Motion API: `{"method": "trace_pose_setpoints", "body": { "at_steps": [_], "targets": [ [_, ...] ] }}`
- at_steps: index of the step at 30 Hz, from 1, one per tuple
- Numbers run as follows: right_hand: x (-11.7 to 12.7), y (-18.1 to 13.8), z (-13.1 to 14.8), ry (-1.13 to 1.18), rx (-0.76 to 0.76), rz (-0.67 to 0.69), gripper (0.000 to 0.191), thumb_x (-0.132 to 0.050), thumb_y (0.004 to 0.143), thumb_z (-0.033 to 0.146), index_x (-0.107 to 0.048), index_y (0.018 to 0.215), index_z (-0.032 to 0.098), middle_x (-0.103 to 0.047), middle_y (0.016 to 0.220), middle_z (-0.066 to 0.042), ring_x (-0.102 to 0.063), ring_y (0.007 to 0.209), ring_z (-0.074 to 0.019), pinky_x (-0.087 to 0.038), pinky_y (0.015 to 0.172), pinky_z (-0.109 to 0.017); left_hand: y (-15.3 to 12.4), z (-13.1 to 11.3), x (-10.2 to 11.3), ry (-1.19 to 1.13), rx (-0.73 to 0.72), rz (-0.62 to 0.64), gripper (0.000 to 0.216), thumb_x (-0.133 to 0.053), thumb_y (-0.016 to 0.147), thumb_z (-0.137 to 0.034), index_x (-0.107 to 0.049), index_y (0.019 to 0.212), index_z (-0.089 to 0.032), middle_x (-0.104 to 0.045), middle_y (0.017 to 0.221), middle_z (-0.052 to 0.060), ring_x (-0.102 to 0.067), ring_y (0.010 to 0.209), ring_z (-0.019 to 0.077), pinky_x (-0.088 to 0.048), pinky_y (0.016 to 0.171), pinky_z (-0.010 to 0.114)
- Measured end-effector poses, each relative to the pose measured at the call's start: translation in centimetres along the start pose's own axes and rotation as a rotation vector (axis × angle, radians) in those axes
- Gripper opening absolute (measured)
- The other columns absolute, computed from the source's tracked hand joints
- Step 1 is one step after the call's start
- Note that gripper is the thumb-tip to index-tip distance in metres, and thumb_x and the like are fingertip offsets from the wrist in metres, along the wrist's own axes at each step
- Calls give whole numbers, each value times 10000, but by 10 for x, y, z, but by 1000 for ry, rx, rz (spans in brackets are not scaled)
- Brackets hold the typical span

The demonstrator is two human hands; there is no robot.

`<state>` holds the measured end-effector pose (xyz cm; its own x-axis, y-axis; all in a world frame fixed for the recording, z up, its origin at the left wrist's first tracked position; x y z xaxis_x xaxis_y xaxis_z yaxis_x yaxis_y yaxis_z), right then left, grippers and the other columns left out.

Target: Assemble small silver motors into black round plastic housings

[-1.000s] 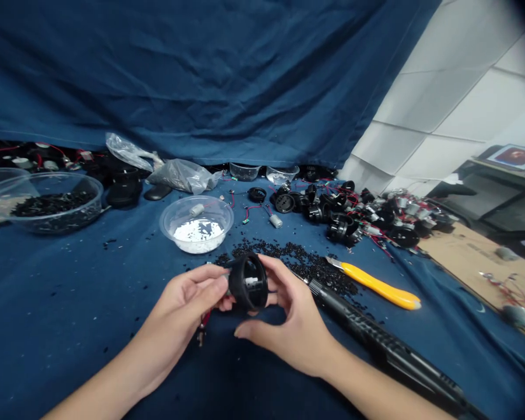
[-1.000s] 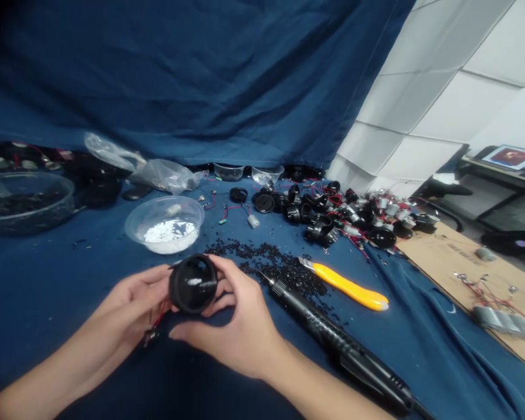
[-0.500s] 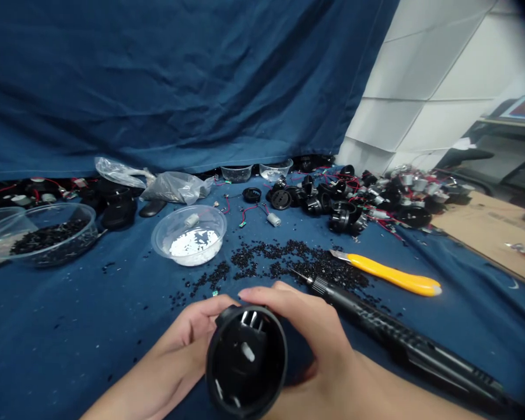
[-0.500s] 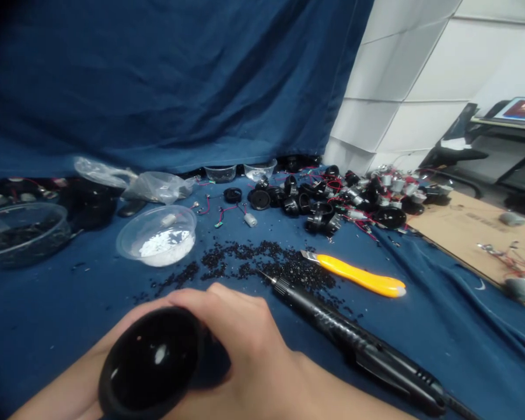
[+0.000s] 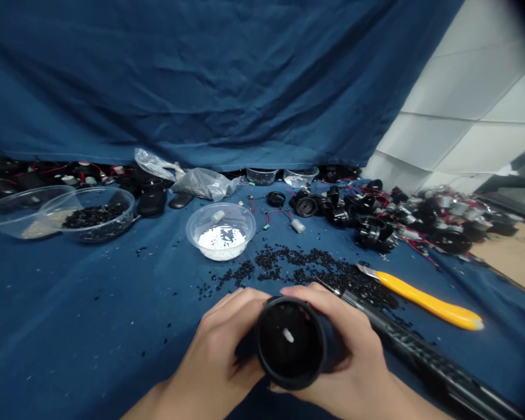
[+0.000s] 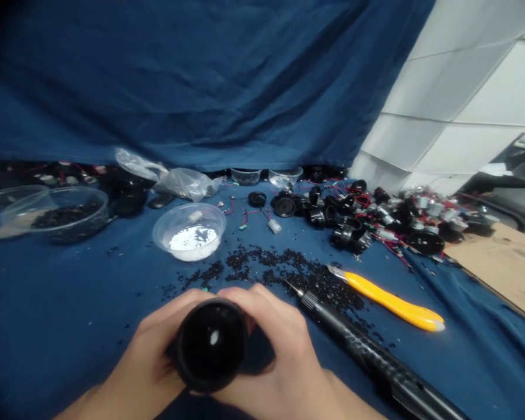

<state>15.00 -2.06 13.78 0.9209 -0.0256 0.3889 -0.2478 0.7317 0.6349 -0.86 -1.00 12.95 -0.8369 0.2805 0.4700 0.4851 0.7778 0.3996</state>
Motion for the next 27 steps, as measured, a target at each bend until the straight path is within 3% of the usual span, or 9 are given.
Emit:
{"method": "trace_pose_setpoints", "body": {
  "at_steps": [3,6,10,14,17,22,27],
  "targets": [
    [0,0,-6,-85,-47,61,690,-869,701,327,-511,1291,308,-685,1158,-16,-657,1012,-225,-496,924,-316,2,7,0,-91,92,-55,287,-618,804,-63,-698,1022,-232,-709,1033,26,-627,900,194,-474,797,285],
    [1,4,-19,-201,-133,184,790,-830,729,212,-433,1409,274,-644,1220,-57,-626,1074,-243,-514,923,-349,5,20,5,-274,308,-180,177,-673,778,-95,-719,904,-210,-723,960,24,-633,905,209,-480,850,304],
    [1,8,-39,-364,-228,334,425,-665,862,111,-579,1272,179,-649,1131,-90,-610,1060,-252,-514,933,-409,9,33,18,-425,469,-309,175,-727,809,-280,-702,959,-192,-743,959,50,-664,962,232,-503,893,329],
    [-4,7,-50,-401,-251,389,337,-638,879,90,-637,1210,150,-632,1218,-90,-583,1126,-236,-472,1026,-384,9,39,29,-664,628,-335,301,-794,767,-321,-704,1038,-229,-725,994,25,-657,1001,198,-526,883,274],
    [-7,6,-51,-421,-244,400,338,-600,893,65,-644,1218,147,-625,1234,-86,-561,1143,-226,-452,1050,-367,7,32,31,-875,706,-263,317,-870,671,-319,-733,943,-233,-689,911,6,-627,945,189,-530,880,260],
    [-2,9,-56,-463,-291,371,371,-547,897,21,-629,1246,117,-639,1176,-119,-571,1112,-245,-475,1009,-396,7,19,28,-980,659,-60,432,-778,708,-578,-761,936,-212,-636,830,29,-565,875,203,-496,840,263],
    [2,12,-60,-481,-339,370,344,-557,895,23,-643,1218,105,-638,1122,-126,-608,1057,-241,-497,967,-383,8,25,18,-864,645,21,416,-662,815,-487,-735,1107,-200,-694,895,59,-566,921,242,-434,889,333]
  ]
}}
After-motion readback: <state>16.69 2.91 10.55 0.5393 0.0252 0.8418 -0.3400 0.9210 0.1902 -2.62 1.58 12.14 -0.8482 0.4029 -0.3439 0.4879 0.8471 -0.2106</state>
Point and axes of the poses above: each hand's wrist, its own y-axis towards the middle knuckle, its own x-axis out of the back of the hand, z = x × y, the point moved 4 cm from there along y, towards the middle knuckle
